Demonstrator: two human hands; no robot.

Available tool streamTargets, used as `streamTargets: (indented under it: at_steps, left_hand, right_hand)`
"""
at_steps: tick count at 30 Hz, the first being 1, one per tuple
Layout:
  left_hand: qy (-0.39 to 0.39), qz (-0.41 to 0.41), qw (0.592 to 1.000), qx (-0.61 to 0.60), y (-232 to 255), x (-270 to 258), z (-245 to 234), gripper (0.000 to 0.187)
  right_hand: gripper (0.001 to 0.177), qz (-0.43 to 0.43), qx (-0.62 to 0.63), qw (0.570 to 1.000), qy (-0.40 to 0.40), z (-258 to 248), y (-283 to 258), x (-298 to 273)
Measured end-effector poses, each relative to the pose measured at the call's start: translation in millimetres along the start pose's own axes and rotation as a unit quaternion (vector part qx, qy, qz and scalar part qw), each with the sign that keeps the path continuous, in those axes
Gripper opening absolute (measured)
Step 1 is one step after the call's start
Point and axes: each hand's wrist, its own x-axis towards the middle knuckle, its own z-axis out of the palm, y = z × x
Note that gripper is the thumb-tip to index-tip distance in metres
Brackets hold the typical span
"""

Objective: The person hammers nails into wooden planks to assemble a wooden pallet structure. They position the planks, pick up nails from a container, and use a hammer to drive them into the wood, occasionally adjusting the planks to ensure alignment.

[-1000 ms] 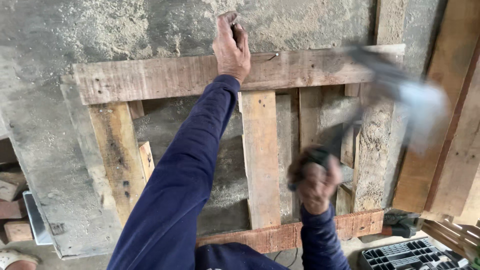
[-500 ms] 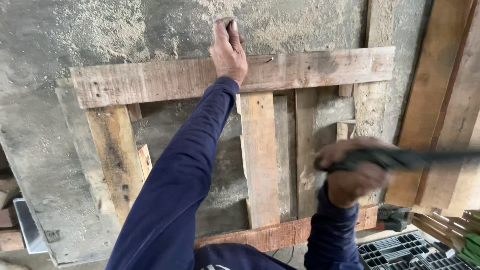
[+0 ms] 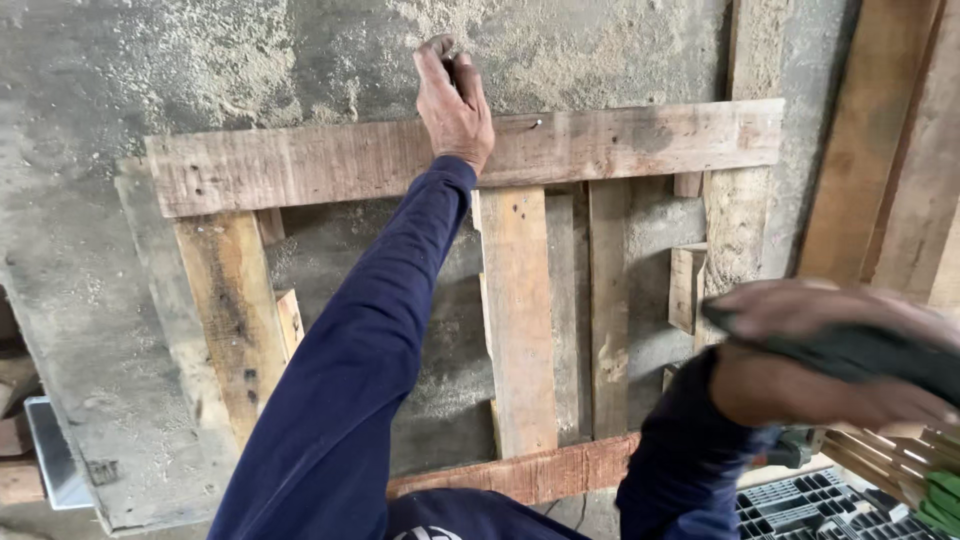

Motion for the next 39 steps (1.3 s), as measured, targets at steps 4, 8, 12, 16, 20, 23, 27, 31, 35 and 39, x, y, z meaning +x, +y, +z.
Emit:
streamTargets:
  at_steps: [4, 8, 12, 16, 20, 23, 27, 31, 35, 39]
  left_hand:
    - [0.0, -0.018, 1.0, -0.004, -6.3, -9.4, -2.0, 0.019]
    - [0.006, -0.012, 1.0, -0.027, 8.0, -11.7, -7.0, 0.02]
    - [-0.032, -0.056, 0.996, 0.063, 11.3, -25.0, -17.9, 0.017]
    - [0.0, -0.008, 0.999, -0.045, 7.8, -4.6, -5.3, 0.019]
    - [0.006, -0.006, 0.999, -0.05, 1.7, -6.3, -0.5, 0.022]
    - [0.007, -0.023, 0.999, -0.046, 0.9, 0.2, -1.8, 0.022]
    - [-0.047, -0.096, 0.994, 0.01, -8.9, -13.2, -7.3, 0.021]
    - [-0.033, -0.054, 0.998, -0.025, -8.2, -7.3, -11.9, 0.023]
    - [-0.01, -0.073, 0.99, -0.119, -1.3, -6.0, -16.3, 0.021]
    - [-0.028, -0.229, 0.916, -0.328, 10.8, 19.4, -28.9, 0.019]
  right_hand:
    - [0.024, 0.213, -0.193, 0.958, 0.007, 57.4, 47.9, 3.2]
    - [0.014, 0.475, -0.36, 0.801, -0.057, 79.9, 52.6, -7.1]
    - [0.017, 0.239, -0.451, 0.858, -0.05, 58.2, -9.0, -2.1]
    - [0.02, 0.056, -0.184, 0.981, 0.04, 50.6, 2.4, 25.7]
    - [0.023, 0.387, -0.323, 0.863, -0.03, 70.5, 75.6, 4.7]
    - [0.026, 0.475, -0.307, 0.824, -0.036, 72.4, 78.8, -5.9]
    - [0.024, 0.333, -0.203, 0.92, 0.037, 67.2, 67.4, -32.4]
    - [0.028, 0.491, -0.284, 0.821, -0.066, 77.0, 89.5, -13.7]
    - [0.031, 0.429, -0.236, 0.872, 0.012, 98.1, 26.1, 18.6]
    - [0.033, 0.137, -0.159, 0.977, 0.025, 111.6, 6.6, 34.4]
